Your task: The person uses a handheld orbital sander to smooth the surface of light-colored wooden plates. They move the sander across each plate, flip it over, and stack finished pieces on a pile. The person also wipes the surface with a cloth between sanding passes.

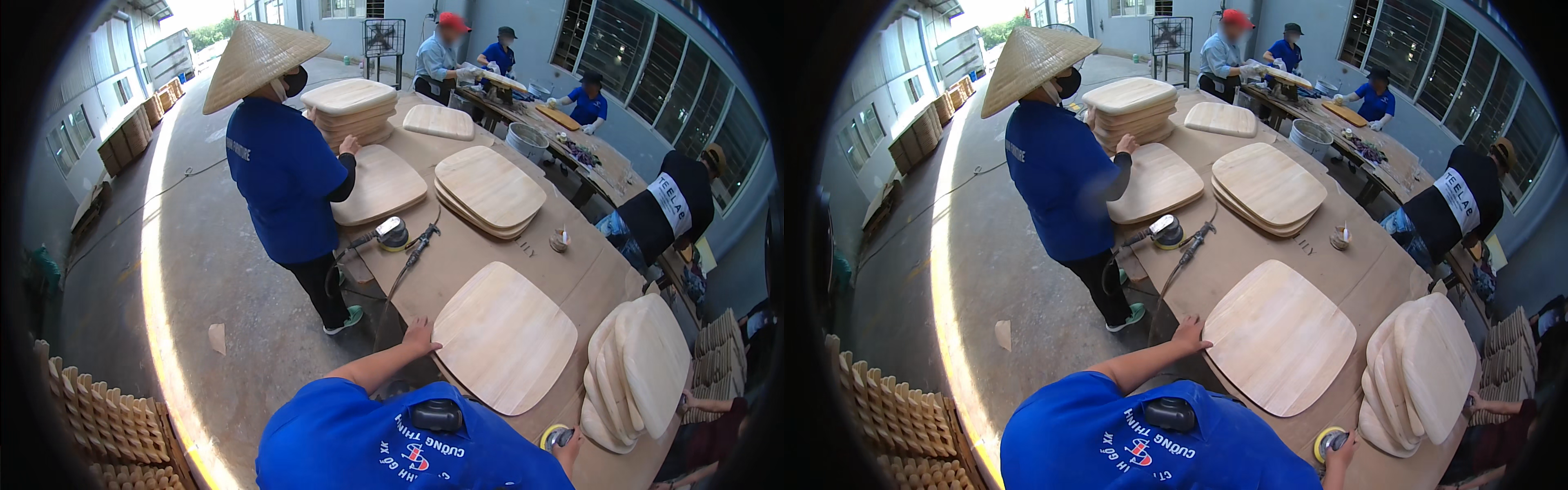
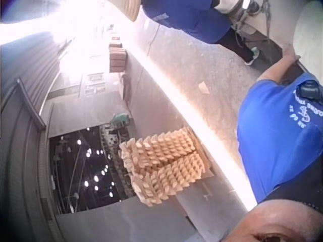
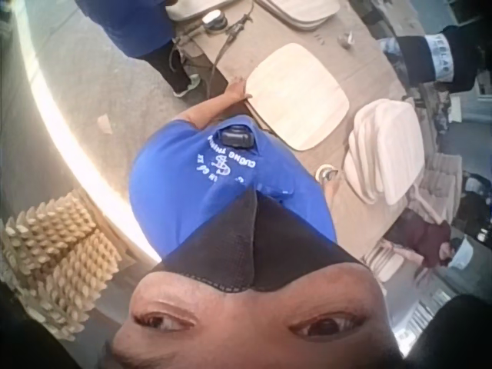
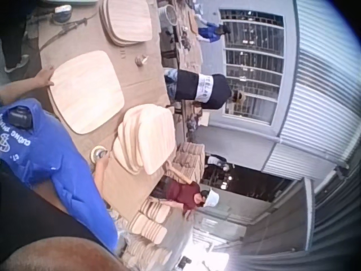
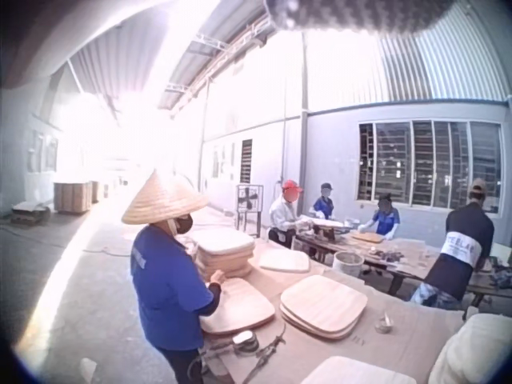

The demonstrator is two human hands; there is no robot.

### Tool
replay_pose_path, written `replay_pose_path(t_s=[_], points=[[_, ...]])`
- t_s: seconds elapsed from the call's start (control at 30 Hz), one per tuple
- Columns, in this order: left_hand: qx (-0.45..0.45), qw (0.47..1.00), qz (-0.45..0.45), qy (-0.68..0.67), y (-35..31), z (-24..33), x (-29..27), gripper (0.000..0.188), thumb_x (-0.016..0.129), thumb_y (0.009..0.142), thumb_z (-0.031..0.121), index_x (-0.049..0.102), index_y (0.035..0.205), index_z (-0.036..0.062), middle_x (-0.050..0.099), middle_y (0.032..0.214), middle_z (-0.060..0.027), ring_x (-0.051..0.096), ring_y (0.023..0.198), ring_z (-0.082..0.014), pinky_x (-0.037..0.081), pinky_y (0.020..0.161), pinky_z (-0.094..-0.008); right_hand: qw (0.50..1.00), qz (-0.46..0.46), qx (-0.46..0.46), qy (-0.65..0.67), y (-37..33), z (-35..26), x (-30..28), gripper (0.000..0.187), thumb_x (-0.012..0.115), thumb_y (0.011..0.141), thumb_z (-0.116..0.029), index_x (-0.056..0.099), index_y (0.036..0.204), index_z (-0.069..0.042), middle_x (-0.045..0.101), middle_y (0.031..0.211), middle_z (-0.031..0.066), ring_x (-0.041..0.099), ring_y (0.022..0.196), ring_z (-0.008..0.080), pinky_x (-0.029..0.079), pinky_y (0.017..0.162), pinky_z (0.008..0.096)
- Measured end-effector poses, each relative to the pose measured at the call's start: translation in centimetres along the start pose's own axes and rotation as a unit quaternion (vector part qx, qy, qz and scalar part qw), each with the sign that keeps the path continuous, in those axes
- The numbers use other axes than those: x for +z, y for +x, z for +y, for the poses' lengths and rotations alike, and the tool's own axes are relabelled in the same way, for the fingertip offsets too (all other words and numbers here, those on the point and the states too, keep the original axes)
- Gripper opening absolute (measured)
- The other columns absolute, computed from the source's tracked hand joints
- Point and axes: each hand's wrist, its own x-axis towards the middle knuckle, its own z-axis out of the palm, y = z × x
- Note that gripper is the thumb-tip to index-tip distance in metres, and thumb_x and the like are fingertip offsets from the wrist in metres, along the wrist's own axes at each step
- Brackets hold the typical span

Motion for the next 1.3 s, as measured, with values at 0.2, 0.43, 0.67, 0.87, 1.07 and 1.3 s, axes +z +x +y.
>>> replay_pose_path(t_s=[0.2, 0.43, 0.67, 0.87, 1.07, 1.3], points=[[-0.205, 0.939, 0.141, -0.238, -3.5, 4.7, 4.0, 0.066, 0.077, 0.077, 0.028, 0.046, 0.123, -0.0055, 0.057, 0.112, -0.0199, 0.057, 0.103, -0.03, 0.049, 0.087, -0.0381, 0.999, 0.022, 0.01, 0.037, -1.4, 6.5, 1.4, 0.087, 0.075, 0.06, 0.008, 0.04, 0.136, -0.016, 0.039, 0.129, 0.0192, 0.052, 0.115, 0.0409, 0.046, 0.097, 0.0447], [-0.343, 0.709, -0.177, -0.591, -6.8, 9.4, 9.9, 0.038, 0.071, 0.086, 0.035, 0.056, 0.096, 0.0022, 0.056, 0.084, -0.0071, 0.059, 0.078, -0.0166, 0.052, 0.069, -0.0273, 0.997, 0.039, 0.01, 0.068, -0.9, 7.0, 1.6, 0.083, 0.077, 0.062, 0.005, 0.041, 0.135, -0.016, 0.038, 0.131, 0.0177, 0.052, 0.115, 0.0404, 0.047, 0.096, 0.0451], [-0.383, 0.646, -0.16, -0.64, -6.1, 12.4, 11.5, 0.061, 0.066, 0.087, 0.047, 0.047, 0.122, 0.0003, 0.05, 0.115, -0.017, 0.054, 0.103, -0.0278, 0.05, 0.088, -0.0378, 1.0, -0.025, 0.001, 0.01, -0.3, 4.8, 0.1, 0.08, 0.079, 0.065, -0.001, 0.041, 0.133, -0.017, 0.037, 0.133, 0.0156, 0.053, 0.115, 0.039, 0.048, 0.095, 0.0444], [-0.377, 0.6, -0.125, -0.695, -6.9, 13.9, 10.0, 0.058, 0.067, 0.086, 0.045, 0.049, 0.127, 0.008, 0.05, 0.122, -0.014, 0.052, 0.111, -0.028, 0.05, 0.093, -0.0421, 0.997, -0.07, 0.008, -0.032, -0.3, 3.6, -1.3, 0.079, 0.08, 0.066, -0.008, 0.041, 0.134, -0.017, 0.037, 0.134, 0.0168, 0.053, 0.115, 0.0391, 0.049, 0.094, 0.0454], [-0.258, 0.613, -0.218, -0.714, -4.7, 13.4, 8.3, 0.047, 0.066, 0.087, 0.033, 0.052, 0.126, 0.0097, 0.061, 0.116, -0.0117, 0.059, 0.109, -0.0247, 0.056, 0.081, -0.0412, 0.974, 0.09, -0.163, -0.132, 0.1, 2.9, -1.6, 0.076, 0.081, 0.068, -0.021, 0.043, 0.133, -0.007, 0.044, 0.129, 0.0187, 0.051, 0.115, 0.0389, 0.047, 0.095, 0.0454], [-0.207, 0.567, -0.216, -0.767, -4.3, 15.0, 7.2, 0.042, 0.059, 0.089, 0.015, 0.047, 0.127, 0.0011, 0.059, 0.12, -0.0163, 0.061, 0.108, -0.0269, 0.053, 0.09, -0.038, 0.733, -0.328, 0.199, 0.561, 4.7, -7.0, 3.0, 0.069, 0.056, 0.089, -0.057, 0.044, 0.136, -0.007, 0.047, 0.136, 0.0194, 0.045, 0.125, 0.0364, 0.035, 0.105, 0.0508]])
